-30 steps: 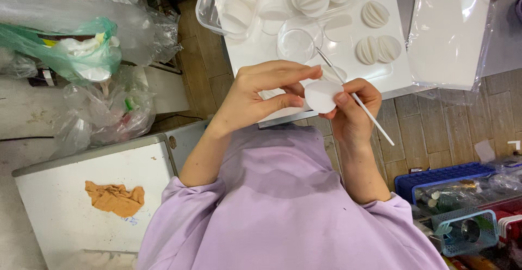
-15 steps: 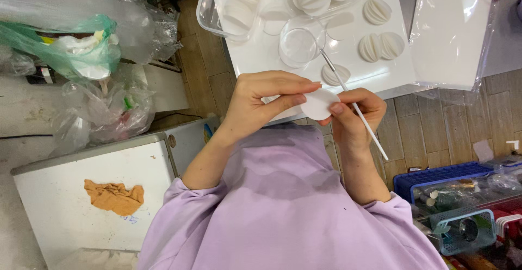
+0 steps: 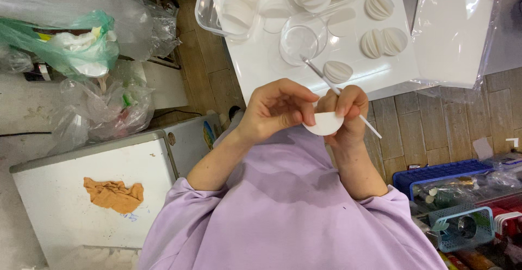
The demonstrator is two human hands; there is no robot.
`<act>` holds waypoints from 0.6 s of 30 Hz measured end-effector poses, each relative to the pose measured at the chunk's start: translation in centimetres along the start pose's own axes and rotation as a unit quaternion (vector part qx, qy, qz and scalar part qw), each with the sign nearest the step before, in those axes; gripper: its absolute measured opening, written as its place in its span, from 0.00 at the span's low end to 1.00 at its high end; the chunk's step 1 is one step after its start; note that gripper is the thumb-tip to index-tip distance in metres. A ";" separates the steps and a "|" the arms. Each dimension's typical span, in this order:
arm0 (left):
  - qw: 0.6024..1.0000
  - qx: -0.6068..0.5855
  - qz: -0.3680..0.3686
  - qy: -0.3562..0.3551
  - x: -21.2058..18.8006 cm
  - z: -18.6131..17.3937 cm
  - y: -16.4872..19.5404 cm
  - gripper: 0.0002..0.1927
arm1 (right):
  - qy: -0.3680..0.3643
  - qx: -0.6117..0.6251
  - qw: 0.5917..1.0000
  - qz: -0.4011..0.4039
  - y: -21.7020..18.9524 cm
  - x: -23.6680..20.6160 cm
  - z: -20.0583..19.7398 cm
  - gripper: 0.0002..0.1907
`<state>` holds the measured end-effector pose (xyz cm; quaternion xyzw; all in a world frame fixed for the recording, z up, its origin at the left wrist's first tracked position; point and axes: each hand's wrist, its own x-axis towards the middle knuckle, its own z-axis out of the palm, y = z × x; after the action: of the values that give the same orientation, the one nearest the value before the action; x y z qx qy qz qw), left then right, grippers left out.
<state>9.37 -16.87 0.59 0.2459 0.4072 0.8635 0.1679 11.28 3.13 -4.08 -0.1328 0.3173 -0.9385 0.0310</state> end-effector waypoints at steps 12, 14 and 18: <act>0.854 0.483 0.193 0.009 0.5 1.3 4.5 0.19 | 0.167 -0.288 0.943 0.014 -2.8 -0.3 2.9 0.10; 0.839 0.506 0.201 -0.010 0.6 0.5 5.1 0.22 | 0.140 -0.313 0.939 0.036 -3.1 -0.4 3.0 0.11; 0.818 0.532 0.219 -0.006 0.4 0.3 5.0 0.21 | 0.134 -0.327 0.933 0.070 -3.3 -0.3 3.5 0.11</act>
<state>8.74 -19.50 4.82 0.3853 0.7372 0.5250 -0.1803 12.63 3.74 0.55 0.0139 0.6164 -0.7873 0.0088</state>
